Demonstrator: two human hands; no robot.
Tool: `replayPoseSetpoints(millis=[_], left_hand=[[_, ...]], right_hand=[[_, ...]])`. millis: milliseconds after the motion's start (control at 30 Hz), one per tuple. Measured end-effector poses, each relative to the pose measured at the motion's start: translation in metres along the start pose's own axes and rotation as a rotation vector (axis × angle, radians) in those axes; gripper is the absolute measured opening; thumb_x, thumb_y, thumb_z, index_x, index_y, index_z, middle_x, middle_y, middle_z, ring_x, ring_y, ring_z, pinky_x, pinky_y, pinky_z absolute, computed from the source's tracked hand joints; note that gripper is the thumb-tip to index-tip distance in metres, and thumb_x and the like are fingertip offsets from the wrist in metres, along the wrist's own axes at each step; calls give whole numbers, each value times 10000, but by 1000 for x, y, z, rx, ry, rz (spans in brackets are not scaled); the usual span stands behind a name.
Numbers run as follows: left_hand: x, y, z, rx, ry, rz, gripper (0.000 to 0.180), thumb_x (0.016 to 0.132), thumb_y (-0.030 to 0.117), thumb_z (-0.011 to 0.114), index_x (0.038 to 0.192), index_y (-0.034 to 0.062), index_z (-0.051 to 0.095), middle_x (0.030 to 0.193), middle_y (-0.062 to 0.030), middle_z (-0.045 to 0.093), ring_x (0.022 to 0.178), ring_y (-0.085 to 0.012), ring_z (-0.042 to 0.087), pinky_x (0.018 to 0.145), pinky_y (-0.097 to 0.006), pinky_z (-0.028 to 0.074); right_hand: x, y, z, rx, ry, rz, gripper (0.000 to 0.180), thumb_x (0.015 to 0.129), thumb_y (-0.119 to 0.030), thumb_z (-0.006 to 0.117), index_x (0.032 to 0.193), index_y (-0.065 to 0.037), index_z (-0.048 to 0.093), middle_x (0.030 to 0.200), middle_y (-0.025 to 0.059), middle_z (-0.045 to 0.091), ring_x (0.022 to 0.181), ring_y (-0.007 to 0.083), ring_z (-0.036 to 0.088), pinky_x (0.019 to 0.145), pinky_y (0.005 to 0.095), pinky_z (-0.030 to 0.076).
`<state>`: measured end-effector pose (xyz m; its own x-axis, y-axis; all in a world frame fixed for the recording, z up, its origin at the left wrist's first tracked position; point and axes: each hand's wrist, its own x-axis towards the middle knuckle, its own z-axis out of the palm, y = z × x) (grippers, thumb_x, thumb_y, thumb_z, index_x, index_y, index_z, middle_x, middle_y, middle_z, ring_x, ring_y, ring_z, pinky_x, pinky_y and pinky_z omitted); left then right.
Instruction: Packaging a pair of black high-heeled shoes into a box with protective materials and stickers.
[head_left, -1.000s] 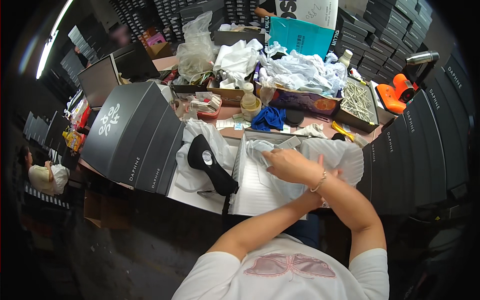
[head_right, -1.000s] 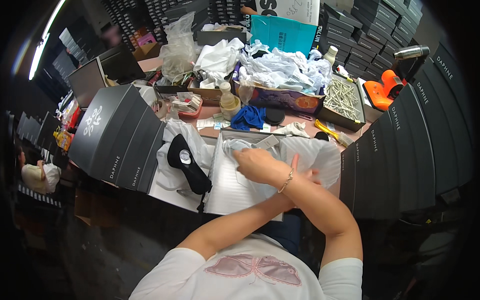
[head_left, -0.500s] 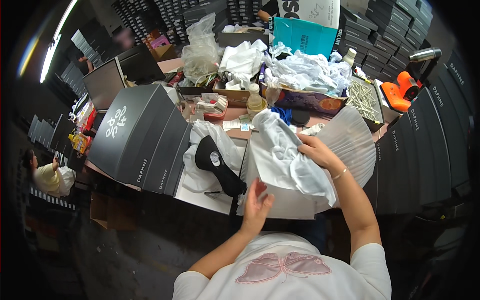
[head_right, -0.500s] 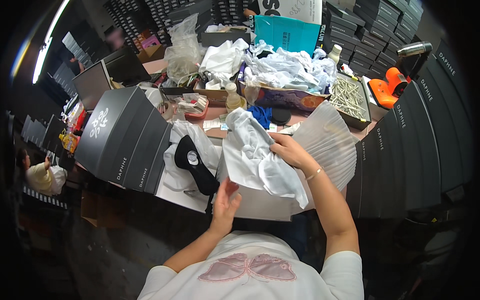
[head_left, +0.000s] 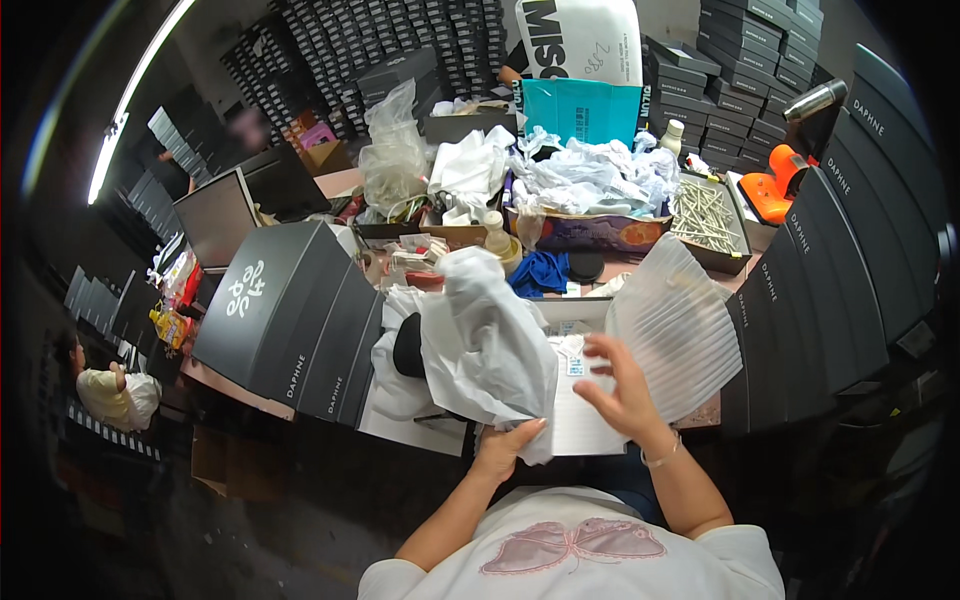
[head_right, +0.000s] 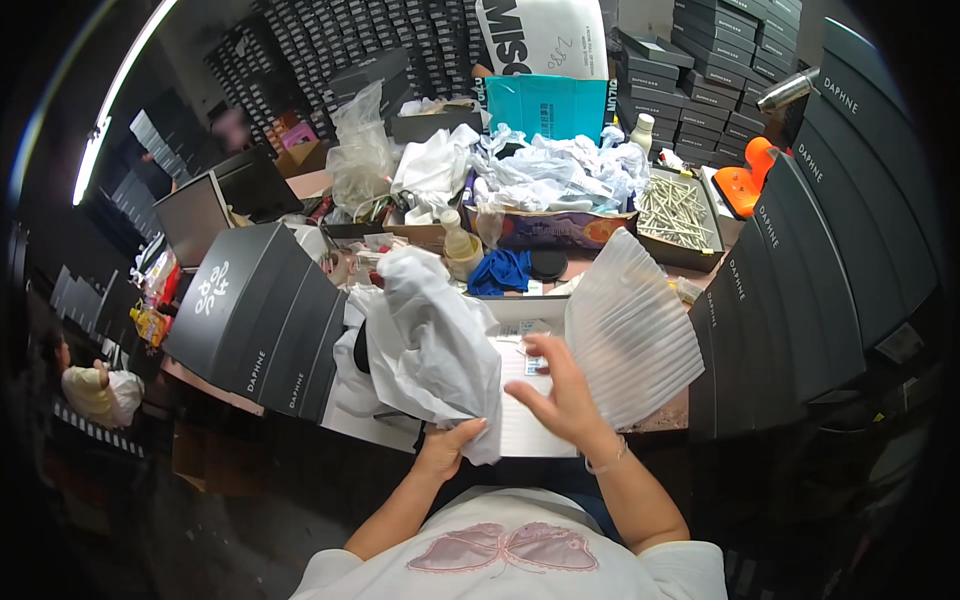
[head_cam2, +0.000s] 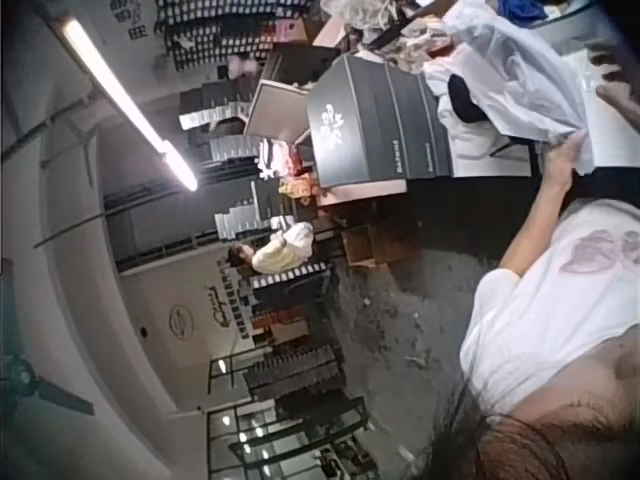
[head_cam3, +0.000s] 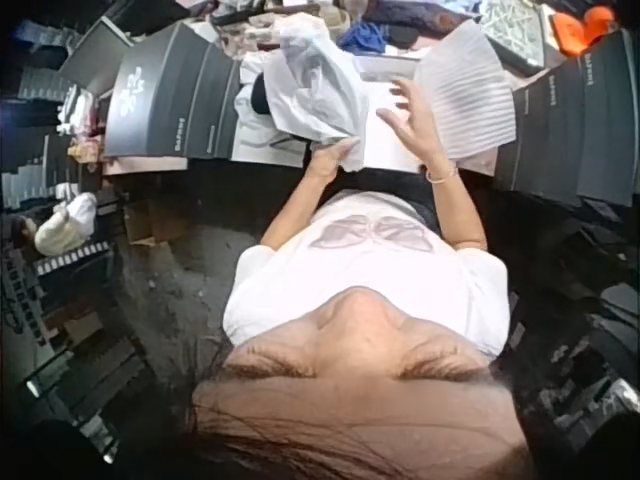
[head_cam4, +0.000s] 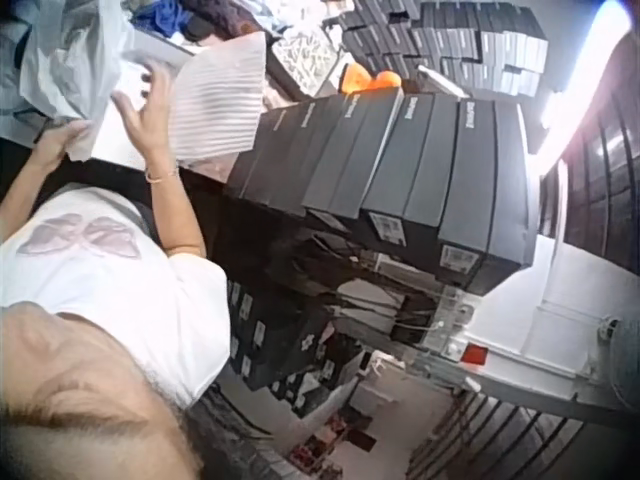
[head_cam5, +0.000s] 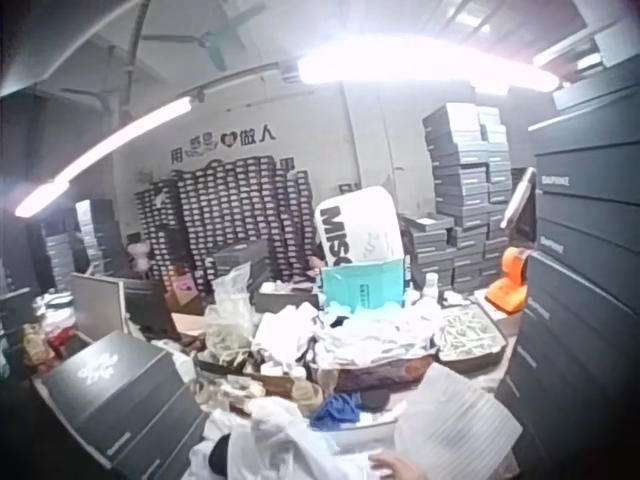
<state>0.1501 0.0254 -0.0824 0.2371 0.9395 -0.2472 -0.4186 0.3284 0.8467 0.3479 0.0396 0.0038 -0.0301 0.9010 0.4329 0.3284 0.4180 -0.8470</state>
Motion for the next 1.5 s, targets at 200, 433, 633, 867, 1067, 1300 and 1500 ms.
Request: replayPoseSetpoints(millis=[200,433,633,867,1067,1300,1500], left_hand=[[-12,-21,-5,-27,66,122,564,798,92,749,1292,46,483,1224,-84,567,1111,-212,572,951,-337,474],[-7,-17,-7,-359,-50,-59,632,921,513,529,1373,87,412,1310,-80,531,1202,-216,528,1028,-392,417],[-4,-14,7,-331,-57,-45,655,903,511,553,1376,83,401,1289,-85,536,1192,-231,534,1010,-398,433],[14,22,-48,-554,-157,103,720,892,552,534,1415,86,366,1381,-108,478,1248,-289,499,1023,-467,438],[3,12,-44,-552,-155,65,724,881,539,574,1418,101,363,1368,-114,482,1229,-287,507,1005,-486,456],[-5,-5,-113,-438,-228,145,699,914,525,528,1420,73,358,1379,-118,475,1218,-276,515,1014,-459,443],[-28,-2,-57,-448,-116,88,708,919,554,477,1432,84,343,1404,-99,459,1264,-281,481,1043,-477,411]], right_hand=[[31,8,27,-229,-49,-181,249,804,-170,706,921,-18,548,805,170,557,725,380,569,633,423,471],[-11,-9,-6,-87,-550,-200,161,840,-156,656,853,-39,546,759,115,551,664,323,561,614,422,470],[-19,-20,-3,-611,-666,-230,171,878,-191,613,823,-30,633,825,139,625,759,334,618,649,386,489],[-33,38,-43,207,-209,371,362,869,-240,679,1159,-35,608,999,39,649,856,125,608,729,269,502],[20,17,-10,323,-240,313,293,956,-253,582,1071,13,625,873,30,645,801,105,589,691,256,469],[-39,31,-3,385,-751,520,402,1002,-327,483,776,-13,592,612,16,554,560,90,530,547,237,447],[-14,47,-34,536,-186,387,301,1004,-241,476,986,19,626,766,42,608,641,91,566,562,244,471]])
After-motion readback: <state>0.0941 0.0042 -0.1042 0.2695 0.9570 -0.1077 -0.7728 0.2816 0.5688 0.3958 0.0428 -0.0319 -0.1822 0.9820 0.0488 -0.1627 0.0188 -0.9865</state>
